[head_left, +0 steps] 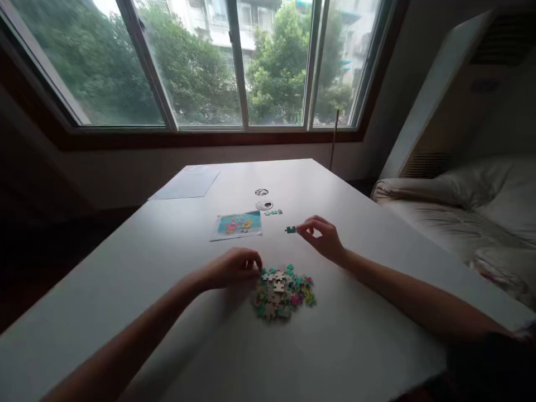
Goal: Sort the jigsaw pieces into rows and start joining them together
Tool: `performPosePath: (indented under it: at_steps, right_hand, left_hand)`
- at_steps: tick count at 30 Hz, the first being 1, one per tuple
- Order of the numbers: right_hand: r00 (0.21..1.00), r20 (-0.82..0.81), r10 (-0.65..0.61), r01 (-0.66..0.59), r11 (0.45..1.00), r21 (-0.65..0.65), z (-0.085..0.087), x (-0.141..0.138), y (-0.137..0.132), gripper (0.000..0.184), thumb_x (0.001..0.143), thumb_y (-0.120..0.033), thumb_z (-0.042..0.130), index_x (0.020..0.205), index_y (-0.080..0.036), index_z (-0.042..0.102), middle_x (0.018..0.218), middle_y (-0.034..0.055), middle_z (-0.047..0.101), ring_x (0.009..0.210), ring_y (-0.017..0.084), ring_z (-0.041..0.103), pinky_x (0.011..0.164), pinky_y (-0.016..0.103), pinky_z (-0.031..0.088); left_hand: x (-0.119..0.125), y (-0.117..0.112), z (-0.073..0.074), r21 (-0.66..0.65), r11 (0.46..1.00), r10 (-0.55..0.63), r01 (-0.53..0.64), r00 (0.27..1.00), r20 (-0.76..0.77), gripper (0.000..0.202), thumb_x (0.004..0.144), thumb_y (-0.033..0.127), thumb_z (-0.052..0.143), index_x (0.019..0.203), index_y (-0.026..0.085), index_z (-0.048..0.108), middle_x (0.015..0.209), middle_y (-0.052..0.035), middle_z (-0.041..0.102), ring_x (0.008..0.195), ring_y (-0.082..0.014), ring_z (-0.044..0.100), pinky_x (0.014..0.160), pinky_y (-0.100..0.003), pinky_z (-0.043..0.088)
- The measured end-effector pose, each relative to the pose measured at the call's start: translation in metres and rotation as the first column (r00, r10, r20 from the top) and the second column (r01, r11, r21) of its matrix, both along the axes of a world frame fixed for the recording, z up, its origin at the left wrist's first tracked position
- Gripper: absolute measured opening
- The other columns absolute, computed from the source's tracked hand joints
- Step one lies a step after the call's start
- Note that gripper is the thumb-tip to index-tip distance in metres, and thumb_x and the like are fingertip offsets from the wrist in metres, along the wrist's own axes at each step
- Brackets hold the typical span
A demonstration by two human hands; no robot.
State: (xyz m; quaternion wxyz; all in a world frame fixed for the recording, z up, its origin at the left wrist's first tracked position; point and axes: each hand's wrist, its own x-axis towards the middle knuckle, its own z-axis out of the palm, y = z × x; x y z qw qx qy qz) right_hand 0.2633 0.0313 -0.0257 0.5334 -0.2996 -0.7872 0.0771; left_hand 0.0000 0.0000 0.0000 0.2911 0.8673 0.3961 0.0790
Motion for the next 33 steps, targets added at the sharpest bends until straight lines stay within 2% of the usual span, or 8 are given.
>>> performPosePath:
  at_steps: [10,13,16,19,24,28,33]
  right_hand:
    - [0.999,0.02,-0.039,0.04,0.997,-0.072,0.005,0.009,0.008,0.008,0.077,-0.023,0.058,0.08,-0.018,0.063,0.072,0.0012,0.058,0.057,0.008,0.048,0.056,0.023,0.043]
    - [0.995,0.054,-0.088,0.093,0.991,-0.092,0.006,0.015,0.024,0.01,0.077,-0.025,0.057,0.081,-0.018,0.064,0.074,0.0019,0.058,0.057,0.009,0.048,0.056,0.023,0.043]
    - [0.983,0.12,-0.14,0.155,0.98,-0.123,0.003,0.019,0.052,0.012,0.078,-0.026,0.057,0.081,-0.017,0.065,0.076,0.0026,0.059,0.058,0.009,0.048,0.058,0.023,0.043]
    - [0.952,0.243,-0.188,0.243,0.944,-0.222,-0.004,0.018,0.084,0.012,0.076,-0.026,0.058,0.079,-0.017,0.066,0.077,0.0023,0.06,0.058,0.008,0.048,0.061,0.023,0.043]
    - [0.922,0.322,-0.217,0.32,0.894,-0.313,-0.02,0.014,0.125,0.012,0.071,-0.025,0.062,0.075,-0.017,0.068,0.072,0.0025,0.062,0.058,0.01,0.05,0.061,0.023,0.041]
    - [0.906,0.366,-0.214,0.356,0.852,-0.384,-0.03,0.013,0.136,0.015,0.07,-0.029,0.061,0.077,-0.018,0.069,0.071,0.0019,0.065,0.061,0.011,0.053,0.058,0.021,0.039]
    - [0.886,0.412,-0.212,0.395,0.809,-0.434,-0.032,0.013,0.142,0.02,0.069,-0.035,0.062,0.079,-0.019,0.07,0.073,0.0019,0.065,0.062,0.011,0.055,0.057,0.02,0.038]
  left_hand:
    - [0.001,0.0,-0.003,0.03,0.999,-0.01,0.011,0.999,-0.034,0.015,0.075,0.026,0.053,0.081,0.016,0.062,0.066,0.0008,0.055,0.059,-0.0111,0.048,0.054,-0.02,0.037]
    - [-0.001,0.002,-0.002,0.024,1.0,-0.019,0.02,0.998,-0.061,0.014,0.074,0.027,0.054,0.08,0.016,0.061,0.066,0.0008,0.056,0.059,-0.0115,0.049,0.054,-0.02,0.036]
    - [-0.001,0.002,0.0,0.01,1.0,-0.01,0.01,0.997,-0.077,0.014,0.074,0.028,0.055,0.078,0.016,0.061,0.065,0.0011,0.055,0.058,-0.0117,0.048,0.053,-0.02,0.035]
    - [-0.001,0.001,-0.001,0.001,1.0,-0.004,0.004,0.998,-0.066,0.016,0.074,0.028,0.054,0.082,0.017,0.061,0.065,0.0013,0.056,0.058,-0.0116,0.048,0.053,-0.02,0.035]
    - [0.0,0.002,-0.004,-0.006,1.0,-0.027,0.027,0.999,-0.045,0.023,0.076,0.026,0.05,0.096,0.021,0.061,0.069,0.0017,0.056,0.058,-0.0113,0.048,0.054,-0.02,0.035]
    - [0.002,0.002,-0.002,-0.001,1.0,-0.027,0.027,0.998,-0.063,0.019,0.076,0.026,0.051,0.091,0.02,0.062,0.068,0.0014,0.055,0.059,-0.0114,0.048,0.054,-0.02,0.035]
    - [0.002,0.001,0.004,-0.015,0.999,-0.034,0.033,0.997,-0.076,0.02,0.075,0.026,0.052,0.092,0.019,0.062,0.065,0.002,0.054,0.058,-0.0112,0.047,0.055,-0.02,0.035]
